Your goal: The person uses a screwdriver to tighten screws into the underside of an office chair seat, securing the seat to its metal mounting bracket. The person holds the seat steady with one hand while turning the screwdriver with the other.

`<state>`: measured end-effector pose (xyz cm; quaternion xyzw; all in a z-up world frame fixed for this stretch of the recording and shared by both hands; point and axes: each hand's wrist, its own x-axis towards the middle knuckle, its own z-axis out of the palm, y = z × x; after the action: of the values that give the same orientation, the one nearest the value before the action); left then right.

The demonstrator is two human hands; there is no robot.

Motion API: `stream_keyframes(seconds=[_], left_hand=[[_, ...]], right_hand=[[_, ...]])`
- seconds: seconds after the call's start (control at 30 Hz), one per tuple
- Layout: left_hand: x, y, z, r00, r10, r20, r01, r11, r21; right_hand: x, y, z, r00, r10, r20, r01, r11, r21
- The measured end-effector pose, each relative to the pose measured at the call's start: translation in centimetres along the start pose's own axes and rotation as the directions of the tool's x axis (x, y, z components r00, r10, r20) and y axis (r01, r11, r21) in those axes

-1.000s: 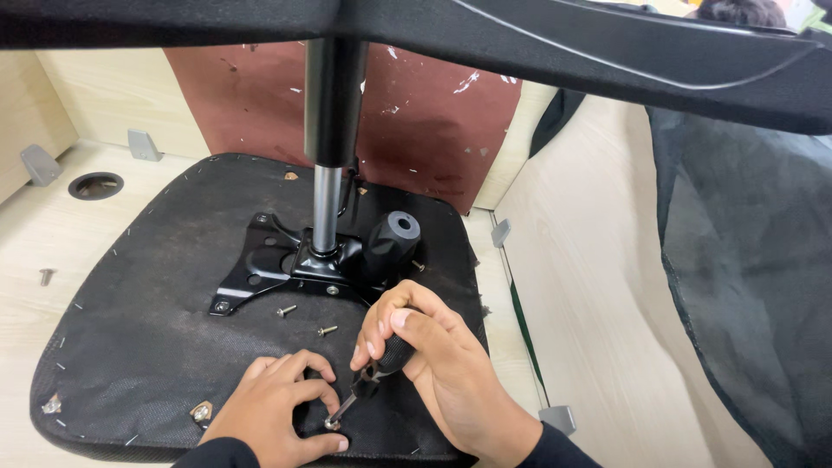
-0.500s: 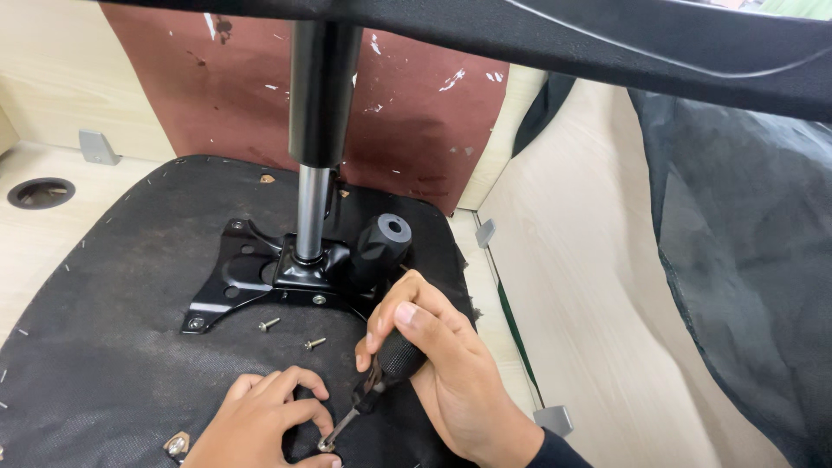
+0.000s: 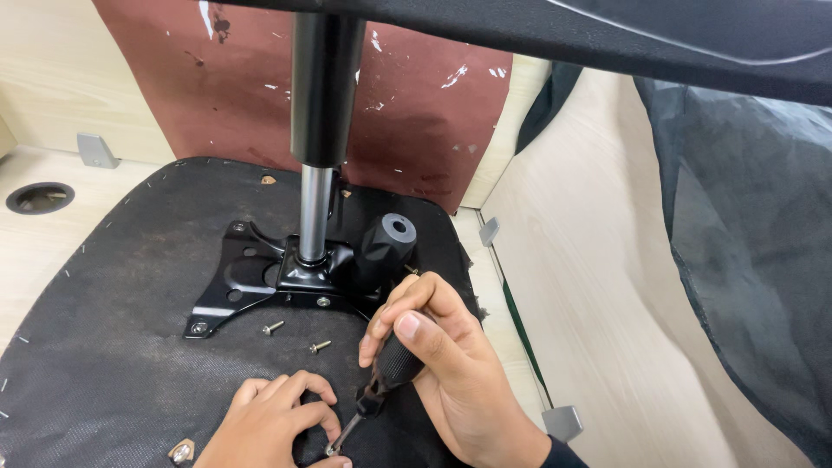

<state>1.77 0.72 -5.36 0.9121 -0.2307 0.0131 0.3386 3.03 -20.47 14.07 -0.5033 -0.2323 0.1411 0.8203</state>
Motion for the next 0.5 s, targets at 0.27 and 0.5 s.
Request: stream_keyframes(seconds=[0.27,0.5], left_hand=[[-0.2,0.3,1.0,0.995,0.009,-0.101,-0.002,0.998,0.062],[0.1,1.5,0.5,0.984,0.034,-0.177,-0.019,0.996,0.089]], right_hand=[[-0.5,0.0,0.2,0.996,0.089,0.030,-0.090,0.995,0.047],[-0.4,-0.4,0.8,0.995,0.099,-0.009,-0.099,0.994,0.039]])
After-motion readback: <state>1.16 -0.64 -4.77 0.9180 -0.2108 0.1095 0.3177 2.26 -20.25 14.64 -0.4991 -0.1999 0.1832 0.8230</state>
